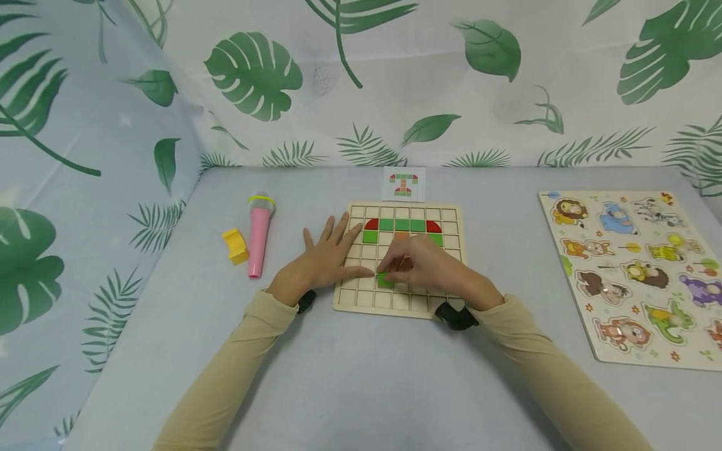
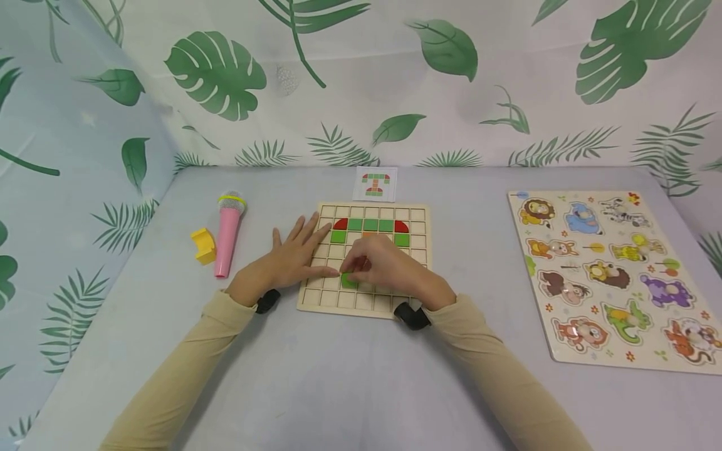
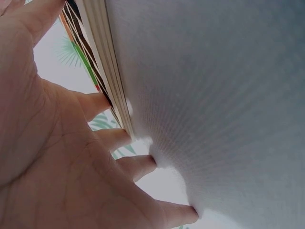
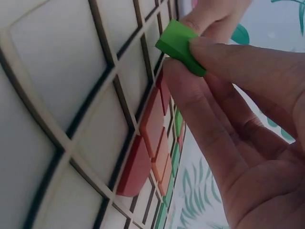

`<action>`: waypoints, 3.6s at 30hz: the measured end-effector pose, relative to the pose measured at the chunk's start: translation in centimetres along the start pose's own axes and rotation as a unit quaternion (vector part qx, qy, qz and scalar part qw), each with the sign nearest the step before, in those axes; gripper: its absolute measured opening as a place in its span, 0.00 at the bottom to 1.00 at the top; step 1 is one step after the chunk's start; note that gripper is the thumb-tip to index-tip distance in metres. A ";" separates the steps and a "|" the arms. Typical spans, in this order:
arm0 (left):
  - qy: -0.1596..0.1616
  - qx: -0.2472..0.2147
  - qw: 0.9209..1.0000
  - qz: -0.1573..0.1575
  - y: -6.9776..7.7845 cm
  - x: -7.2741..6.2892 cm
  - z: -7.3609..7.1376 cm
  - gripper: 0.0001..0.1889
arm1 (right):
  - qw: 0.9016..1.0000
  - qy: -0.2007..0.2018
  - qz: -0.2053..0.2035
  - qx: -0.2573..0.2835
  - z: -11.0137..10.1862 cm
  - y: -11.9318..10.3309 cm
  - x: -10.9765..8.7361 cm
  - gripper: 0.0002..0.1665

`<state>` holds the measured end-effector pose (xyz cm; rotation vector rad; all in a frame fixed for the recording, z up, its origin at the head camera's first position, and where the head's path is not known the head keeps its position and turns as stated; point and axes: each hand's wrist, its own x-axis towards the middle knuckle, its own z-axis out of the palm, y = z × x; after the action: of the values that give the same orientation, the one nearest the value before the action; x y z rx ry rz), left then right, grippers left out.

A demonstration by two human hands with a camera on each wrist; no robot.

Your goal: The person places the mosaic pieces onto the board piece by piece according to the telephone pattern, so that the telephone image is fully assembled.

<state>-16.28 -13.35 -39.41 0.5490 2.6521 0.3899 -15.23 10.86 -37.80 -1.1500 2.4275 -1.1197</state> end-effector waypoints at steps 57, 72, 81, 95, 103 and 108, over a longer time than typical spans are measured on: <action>0.002 -0.008 1.000 0.004 0.0 -0.5 0.3 0.54 | 0.981 -0.014 -0.015 -0.195 2.6 -2.8 -0.4 0.06; 0.004 0.001 1.000 0.008 0.1 -0.2 -0.1 0.54 | 0.993 -0.049 0.047 -0.101 -6.6 -0.8 -6.8 0.07; 0.003 0.002 1.000 0.008 0.3 -0.2 -0.3 0.53 | 0.985 -0.109 0.112 -0.072 -7.6 2.1 -10.5 0.12; 0.009 -0.007 1.000 0.011 -0.1 -0.1 0.2 0.54 | 0.986 -0.096 0.117 -0.070 -6.3 2.5 -10.6 0.15; 0.012 -0.011 1.000 0.010 0.0 -0.3 0.0 0.54 | 0.985 -0.095 0.128 -0.068 -6.3 2.4 -10.7 0.15; 0.013 -0.011 1.000 0.012 0.0 -0.3 0.0 0.54 | 0.987 -0.093 0.122 -0.054 -6.3 2.7 -10.9 0.15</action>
<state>-16.06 -13.48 -39.36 0.5737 2.6644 0.4351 -12.55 23.42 -36.62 -0.9099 2.4245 -0.7815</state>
